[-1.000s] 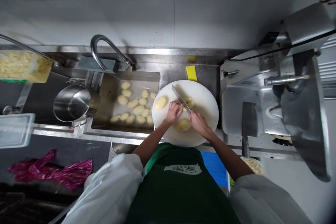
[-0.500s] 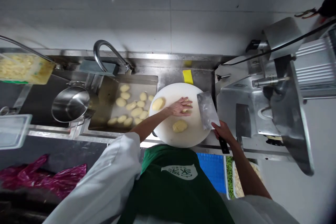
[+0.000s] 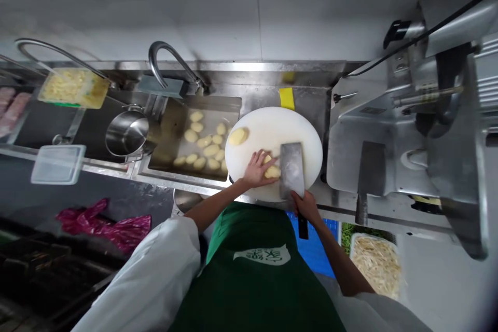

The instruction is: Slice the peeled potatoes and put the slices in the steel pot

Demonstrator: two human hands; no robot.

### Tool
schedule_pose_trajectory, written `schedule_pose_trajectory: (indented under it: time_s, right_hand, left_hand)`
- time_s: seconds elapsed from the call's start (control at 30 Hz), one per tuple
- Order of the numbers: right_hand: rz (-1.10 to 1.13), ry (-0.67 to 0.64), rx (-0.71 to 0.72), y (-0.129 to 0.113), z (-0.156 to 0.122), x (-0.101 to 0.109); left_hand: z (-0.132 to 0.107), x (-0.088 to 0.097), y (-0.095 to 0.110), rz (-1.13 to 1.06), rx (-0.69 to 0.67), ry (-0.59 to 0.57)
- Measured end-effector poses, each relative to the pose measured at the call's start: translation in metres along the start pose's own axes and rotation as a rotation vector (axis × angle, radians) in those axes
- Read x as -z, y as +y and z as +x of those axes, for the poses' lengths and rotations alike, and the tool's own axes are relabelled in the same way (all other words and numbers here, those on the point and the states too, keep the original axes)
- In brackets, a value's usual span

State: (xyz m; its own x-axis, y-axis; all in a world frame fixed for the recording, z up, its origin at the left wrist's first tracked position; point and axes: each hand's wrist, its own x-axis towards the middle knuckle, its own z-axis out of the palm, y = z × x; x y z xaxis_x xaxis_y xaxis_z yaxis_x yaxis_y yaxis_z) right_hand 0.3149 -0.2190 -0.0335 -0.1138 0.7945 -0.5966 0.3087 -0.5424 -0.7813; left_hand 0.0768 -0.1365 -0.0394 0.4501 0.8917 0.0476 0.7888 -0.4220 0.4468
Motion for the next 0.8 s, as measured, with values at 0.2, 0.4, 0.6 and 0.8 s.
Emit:
schedule_pose_trajectory:
  time_s: [0.2, 0.4, 0.6, 0.8]
  right_hand:
    - [0.024, -0.04, 0.044, -0.006, -0.012, -0.048]
    - [0.095, 0.02, 0.1, 0.001, -0.016, -0.085]
    - [0.183, 0.073, 0.1, -0.002, -0.021, -0.129]
    - [0.237, 0.147, 0.128, -0.012, -0.059, -0.23]
  left_hand:
    - [-0.006, -0.017, 0.036, -0.063, 0.241, 0.198]
    - [-0.021, -0.022, 0.036, -0.207, 0.238, 0.27]
    - [-0.043, -0.009, 0.01, -0.3, 0.15, 0.331]
    - [-0.114, 0.042, -0.034, -0.29, 0.02, 0.343]
